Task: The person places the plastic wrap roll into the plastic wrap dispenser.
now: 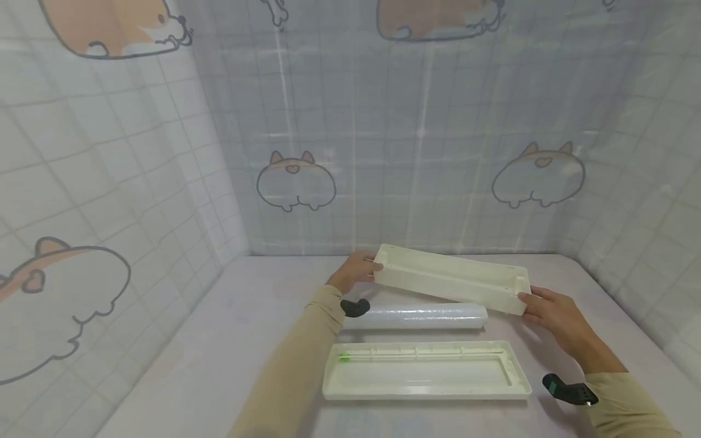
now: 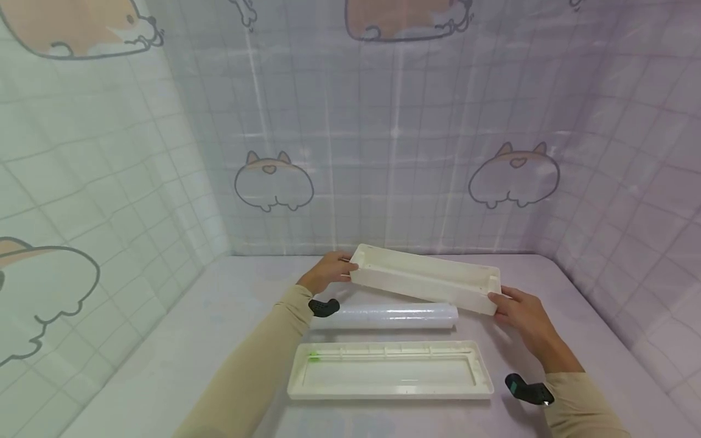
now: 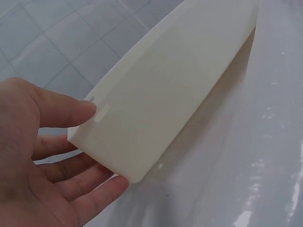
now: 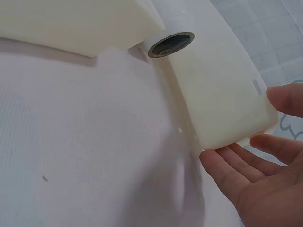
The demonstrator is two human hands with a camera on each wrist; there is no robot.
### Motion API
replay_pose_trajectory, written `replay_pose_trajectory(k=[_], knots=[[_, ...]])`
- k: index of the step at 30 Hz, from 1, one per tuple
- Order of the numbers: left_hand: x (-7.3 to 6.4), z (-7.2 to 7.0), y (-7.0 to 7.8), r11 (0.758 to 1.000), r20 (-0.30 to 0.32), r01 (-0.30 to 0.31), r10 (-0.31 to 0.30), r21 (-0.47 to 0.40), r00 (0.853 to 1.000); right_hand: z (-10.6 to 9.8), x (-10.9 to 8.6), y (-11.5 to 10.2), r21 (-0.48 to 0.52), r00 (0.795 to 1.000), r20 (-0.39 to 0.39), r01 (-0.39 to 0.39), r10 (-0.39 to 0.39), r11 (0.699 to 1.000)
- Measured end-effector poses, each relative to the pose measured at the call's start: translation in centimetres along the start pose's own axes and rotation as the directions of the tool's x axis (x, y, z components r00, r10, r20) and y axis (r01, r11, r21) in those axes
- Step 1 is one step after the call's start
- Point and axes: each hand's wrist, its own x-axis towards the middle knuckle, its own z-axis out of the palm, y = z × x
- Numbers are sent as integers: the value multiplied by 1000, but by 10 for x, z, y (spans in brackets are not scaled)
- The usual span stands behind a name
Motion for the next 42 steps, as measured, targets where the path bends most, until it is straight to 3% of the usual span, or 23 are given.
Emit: replay_pose_trajectory(k=[8, 17, 35, 42], knots=[[-5, -5, -4, 999, 17, -30, 29, 35, 999, 2, 5, 1, 29, 1000, -9, 15, -15, 999], [-12, -11, -2, 997, -1, -15, 15, 78, 1000, 7, 8, -6, -24, 1000, -2, 16, -16, 1000], [-33, -16, 1, 996, 8, -92, 92, -10, 996, 10, 15, -10, -65, 999, -23, 32, -34, 997], [-32, -19, -5, 998, -53, -66, 66, 15, 996, 14, 19, -13, -75, 999, -20, 38, -40, 996]])
